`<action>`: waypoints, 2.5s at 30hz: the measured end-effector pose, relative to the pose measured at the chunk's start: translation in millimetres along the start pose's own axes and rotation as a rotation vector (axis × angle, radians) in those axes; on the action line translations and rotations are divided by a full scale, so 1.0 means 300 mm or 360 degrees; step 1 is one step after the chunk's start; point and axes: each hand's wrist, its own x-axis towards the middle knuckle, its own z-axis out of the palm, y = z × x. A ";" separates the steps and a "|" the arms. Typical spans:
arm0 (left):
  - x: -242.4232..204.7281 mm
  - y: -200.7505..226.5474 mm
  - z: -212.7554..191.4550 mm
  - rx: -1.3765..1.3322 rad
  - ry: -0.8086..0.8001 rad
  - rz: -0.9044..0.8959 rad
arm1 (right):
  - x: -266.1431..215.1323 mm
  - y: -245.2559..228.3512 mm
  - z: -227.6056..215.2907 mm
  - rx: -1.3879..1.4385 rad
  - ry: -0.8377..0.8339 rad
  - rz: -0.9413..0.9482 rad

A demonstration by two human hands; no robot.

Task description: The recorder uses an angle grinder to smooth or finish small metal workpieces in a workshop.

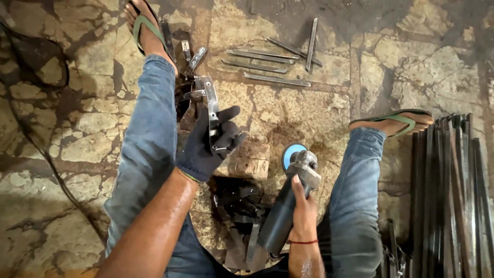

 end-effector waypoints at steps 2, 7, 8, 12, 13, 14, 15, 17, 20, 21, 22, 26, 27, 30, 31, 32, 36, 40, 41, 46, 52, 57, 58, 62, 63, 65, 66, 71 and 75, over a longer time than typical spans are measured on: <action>0.005 0.001 -0.002 -0.0027 0.0061 -0.0004 | 0.012 0.011 -0.009 -0.0004 0.0013 -0.0008; 0.000 0.006 -0.020 -0.0001 0.0197 0.0040 | -0.009 -0.011 0.012 -0.0015 0.0021 0.0017; -0.001 -0.001 -0.045 0.0075 0.0226 0.0099 | -0.001 -0.006 0.004 -0.0003 0.0017 0.0025; 0.000 -0.019 -0.063 0.0487 0.0373 0.0228 | 0.048 0.034 -0.040 -0.0067 -0.0037 -0.0071; 0.007 -0.024 -0.068 0.0480 0.0375 0.0224 | 0.033 0.022 -0.028 -0.0072 -0.0031 -0.0069; 0.013 -0.029 -0.073 0.0598 0.0482 0.0214 | 0.017 0.011 -0.016 -0.0025 -0.0031 -0.0037; 0.020 -0.034 -0.078 0.0716 0.0589 0.0204 | 0.002 0.000 -0.004 0.0022 -0.0030 -0.0005; 0.027 -0.050 -0.091 0.0680 0.0602 0.0210 | 0.010 0.012 -0.010 0.0012 0.0004 0.0017; 0.039 -0.050 -0.091 0.0600 0.0614 0.0230 | 0.007 0.009 -0.002 0.0001 0.0022 0.0030; 0.043 -0.046 -0.087 0.0547 0.0611 0.0232 | 0.003 0.006 0.005 -0.0002 0.0018 0.0022; 0.043 -0.044 -0.083 0.0546 0.0613 0.0233 | 0.002 0.005 0.005 -0.0004 0.0017 0.0023; 0.045 -0.040 -0.085 0.0349 0.0511 0.0227 | 0.005 0.008 -0.001 -0.0039 0.0009 0.0032; 0.047 -0.037 -0.091 0.0285 0.0454 0.0233 | 0.007 0.011 -0.003 -0.0033 -0.0003 0.0010; 0.040 -0.038 -0.087 0.0258 0.0373 0.0221 | 0.039 0.039 -0.026 -0.0076 0.0035 -0.0017; 0.039 -0.039 -0.081 0.0258 0.0375 0.0221 | 0.028 0.030 -0.019 -0.0077 0.0034 -0.0016; 0.039 -0.039 -0.076 0.0297 0.0372 0.0229 | 0.020 0.021 -0.010 -0.0058 0.0009 0.0004; 0.035 -0.037 -0.061 0.0382 0.0376 0.0218 | 0.035 0.035 -0.022 -0.0070 0.0002 -0.0012; 0.033 -0.030 -0.036 0.0363 0.0381 0.0174 | 0.024 0.026 -0.015 -0.0058 -0.0004 -0.0013; 0.027 -0.027 -0.008 0.0442 0.0484 0.0159 | 0.016 0.018 -0.011 -0.0075 -0.0006 0.0005; 0.020 -0.031 -0.122 0.0780 0.0906 0.0053 | 0.004 0.008 0.002 -0.0066 -0.0008 0.0024; 0.099 0.032 -0.483 0.1513 0.1436 0.0335 | 0.010 0.012 0.010 -0.0032 0.0019 -0.0003; 0.155 0.200 -0.427 0.3674 0.1141 0.1024 | 0.024 0.017 -0.009 -0.0054 0.0086 -0.0030; 0.107 0.184 -0.326 0.3333 0.1292 0.1063 | 0.060 0.051 -0.046 -0.0060 0.0097 -0.0006; 0.026 0.054 0.012 0.2947 0.1540 0.0494 | 0.083 0.054 -0.049 -0.0069 0.0024 -0.0224; -0.015 -0.007 0.031 0.3163 0.1526 -0.0175 | 0.050 0.025 -0.035 0.0002 0.0036 -0.0135; -0.053 -0.099 0.014 0.3315 0.1187 -0.0651 | 0.038 0.017 -0.048 -0.0015 0.0065 -0.0088; -0.064 -0.132 0.009 0.3425 0.0831 -0.1088 | 0.040 0.010 -0.040 -0.0014 0.0067 -0.0064; -0.176 -0.349 -0.248 0.4119 -0.0163 -0.1628 | 0.022 -0.019 -0.041 0.0024 0.0065 -0.0126; -0.052 -0.232 -0.291 0.3933 -0.0112 -0.1188 | 0.037 -0.005 -0.051 -0.0011 0.0085 -0.0167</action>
